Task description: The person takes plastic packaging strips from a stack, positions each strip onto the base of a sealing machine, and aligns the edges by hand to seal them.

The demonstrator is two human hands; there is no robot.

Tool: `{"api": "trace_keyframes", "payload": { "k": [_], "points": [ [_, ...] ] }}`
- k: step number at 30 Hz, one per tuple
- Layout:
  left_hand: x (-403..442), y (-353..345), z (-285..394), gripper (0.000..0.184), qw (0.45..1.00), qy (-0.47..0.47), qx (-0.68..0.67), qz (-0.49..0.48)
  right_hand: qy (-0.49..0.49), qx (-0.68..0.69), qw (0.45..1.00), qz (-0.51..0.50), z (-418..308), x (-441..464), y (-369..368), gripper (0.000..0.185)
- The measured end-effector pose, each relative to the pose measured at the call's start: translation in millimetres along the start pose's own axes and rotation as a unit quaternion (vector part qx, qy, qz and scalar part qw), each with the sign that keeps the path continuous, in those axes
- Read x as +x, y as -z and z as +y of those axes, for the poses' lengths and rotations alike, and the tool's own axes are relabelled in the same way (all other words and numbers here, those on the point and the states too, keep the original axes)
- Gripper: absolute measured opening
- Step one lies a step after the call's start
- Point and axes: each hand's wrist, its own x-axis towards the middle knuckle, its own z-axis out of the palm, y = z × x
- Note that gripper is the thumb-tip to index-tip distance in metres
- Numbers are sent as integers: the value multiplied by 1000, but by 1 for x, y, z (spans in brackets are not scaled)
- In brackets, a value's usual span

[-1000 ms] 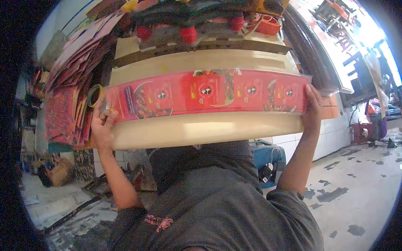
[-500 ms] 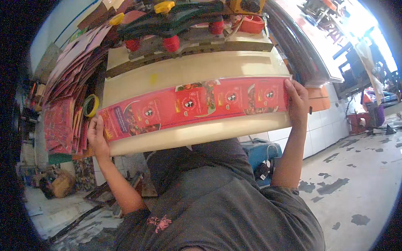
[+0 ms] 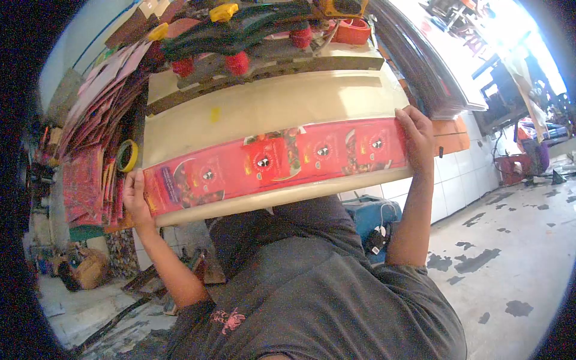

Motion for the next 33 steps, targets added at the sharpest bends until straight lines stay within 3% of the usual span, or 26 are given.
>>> {"api": "trace_keyframes", "payload": {
  "k": [8, 14, 17, 22, 27, 30, 33],
  "points": [
    [2, 9, -5, 27, 999, 19, 45, 23, -6, -28, 999, 18, -8, -3, -8, 40],
    [5, 11, -10, 30, 1000, 9, -5, 6, 0, -44, 999, 19, -7, -3, -5, 36],
    [7, 23, -21, 29, 997, 54, -47, 2, -12, -30, 999, 8, -8, -3, -10, 35],
    [1, 14, -11, 24, 995, 21, 87, 51, 23, -64, 997, 46, -9, -8, -17, 29],
    [-8, 0, 1, 28, 988, 8, 122, 98, 74, -135, 987, 45, 4, -4, -10, 25],
    [-8, -11, 13, 28, 997, 57, -24, 41, 76, -146, 986, 38, 6, -3, -10, 25],
    [-5, -10, 10, 29, 996, 54, -67, 17, 70, -119, 989, 44, 7, -2, -14, 26]
  ]
}}
